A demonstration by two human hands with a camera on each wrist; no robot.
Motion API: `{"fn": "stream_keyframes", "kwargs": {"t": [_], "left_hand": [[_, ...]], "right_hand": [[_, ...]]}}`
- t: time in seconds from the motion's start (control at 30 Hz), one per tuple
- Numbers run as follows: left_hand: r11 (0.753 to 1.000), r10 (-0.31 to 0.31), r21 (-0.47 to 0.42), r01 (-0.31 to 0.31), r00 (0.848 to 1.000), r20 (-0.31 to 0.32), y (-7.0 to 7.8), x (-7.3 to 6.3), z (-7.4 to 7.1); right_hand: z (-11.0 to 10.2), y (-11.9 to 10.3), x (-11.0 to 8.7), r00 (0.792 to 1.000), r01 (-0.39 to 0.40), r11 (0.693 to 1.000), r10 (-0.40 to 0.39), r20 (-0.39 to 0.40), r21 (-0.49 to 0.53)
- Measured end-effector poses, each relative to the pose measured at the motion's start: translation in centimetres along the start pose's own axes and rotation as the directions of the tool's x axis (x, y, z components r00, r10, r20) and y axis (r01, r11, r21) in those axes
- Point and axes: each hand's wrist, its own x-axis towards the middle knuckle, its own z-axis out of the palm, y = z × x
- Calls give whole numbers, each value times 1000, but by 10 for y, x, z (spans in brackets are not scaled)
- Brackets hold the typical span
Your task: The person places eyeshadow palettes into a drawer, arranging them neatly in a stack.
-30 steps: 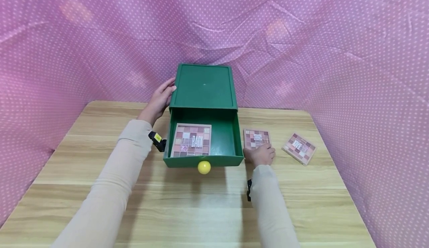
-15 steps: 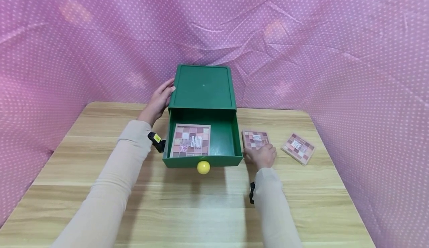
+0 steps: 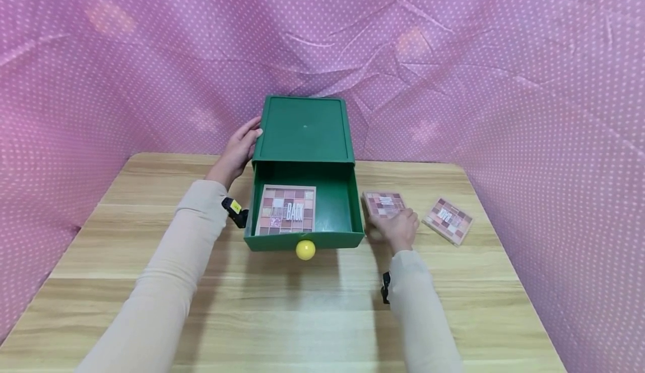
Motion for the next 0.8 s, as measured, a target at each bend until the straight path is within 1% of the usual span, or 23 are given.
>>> {"fn": "stream_keyframes", "kwargs": {"t": [0.17, 0.33, 0.43, 0.6, 0.8], "left_hand": [[1000, -1, 3, 1, 1000, 1, 0, 0, -1], [1000, -7, 5, 7, 1000, 3, 1, 0, 0], [1000, -6, 3, 6, 1000, 2, 1, 0, 0], [1000, -3, 8, 3, 1000, 7, 2, 0, 0], [1000, 0, 13, 0, 1000, 8, 1, -1, 0]], "right_hand": [[-13, -2, 0, 1000, 30, 999, -30, 0, 16], [-26, -4, 2, 999, 27, 999, -29, 27, 45], [-34, -5, 3, 999, 44, 998, -45, 24, 53], [-47, -9, 4, 994, 108, 993, -107, -14, 49], [-66, -20, 4, 982, 179, 984, -177, -72, 19]]}}
